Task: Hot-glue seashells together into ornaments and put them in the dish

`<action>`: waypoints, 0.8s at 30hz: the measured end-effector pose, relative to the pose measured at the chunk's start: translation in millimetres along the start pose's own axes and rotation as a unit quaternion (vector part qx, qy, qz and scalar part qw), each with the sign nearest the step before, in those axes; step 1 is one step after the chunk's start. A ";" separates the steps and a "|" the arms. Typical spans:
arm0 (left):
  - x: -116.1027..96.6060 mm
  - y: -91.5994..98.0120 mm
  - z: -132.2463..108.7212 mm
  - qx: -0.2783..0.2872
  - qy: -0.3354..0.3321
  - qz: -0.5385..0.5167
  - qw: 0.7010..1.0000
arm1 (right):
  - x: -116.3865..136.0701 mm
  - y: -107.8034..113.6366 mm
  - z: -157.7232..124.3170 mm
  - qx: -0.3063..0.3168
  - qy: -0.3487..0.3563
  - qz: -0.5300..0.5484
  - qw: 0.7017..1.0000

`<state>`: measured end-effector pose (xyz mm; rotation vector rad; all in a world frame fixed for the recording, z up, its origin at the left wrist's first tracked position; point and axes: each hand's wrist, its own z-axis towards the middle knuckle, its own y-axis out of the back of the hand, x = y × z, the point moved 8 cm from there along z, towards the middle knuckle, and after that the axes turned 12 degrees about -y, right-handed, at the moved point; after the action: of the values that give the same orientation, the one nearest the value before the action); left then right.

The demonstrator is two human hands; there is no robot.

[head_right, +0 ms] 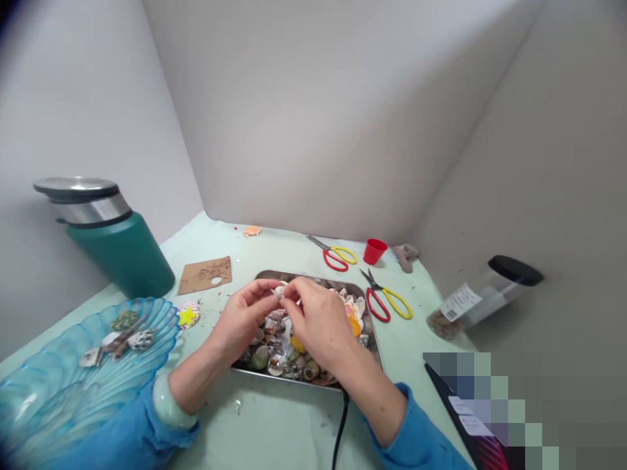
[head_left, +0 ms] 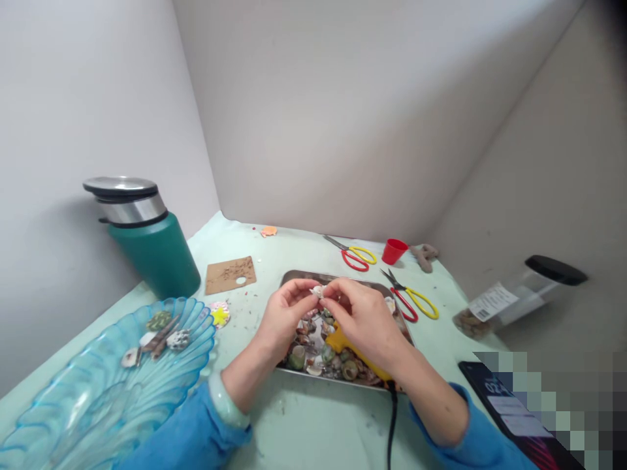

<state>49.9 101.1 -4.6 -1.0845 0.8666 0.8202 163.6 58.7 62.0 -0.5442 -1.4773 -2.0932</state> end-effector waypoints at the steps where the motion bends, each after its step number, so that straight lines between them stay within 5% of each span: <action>1: 0.0 0.5 -0.2 -0.003 0.002 0.000 1.000 | 0.4 -0.3 -0.4 -0.003 0.002 -0.008 1.000; 24: 5.0 1.5 0.3 -0.006 0.015 -0.010 1.000 | -1.6 -6.5 -0.1 -0.018 0.009 -0.075 0.997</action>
<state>50.8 102.4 -9.5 -1.1170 0.8755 0.7943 160.8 60.6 56.2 -0.4395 -1.5153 -2.2361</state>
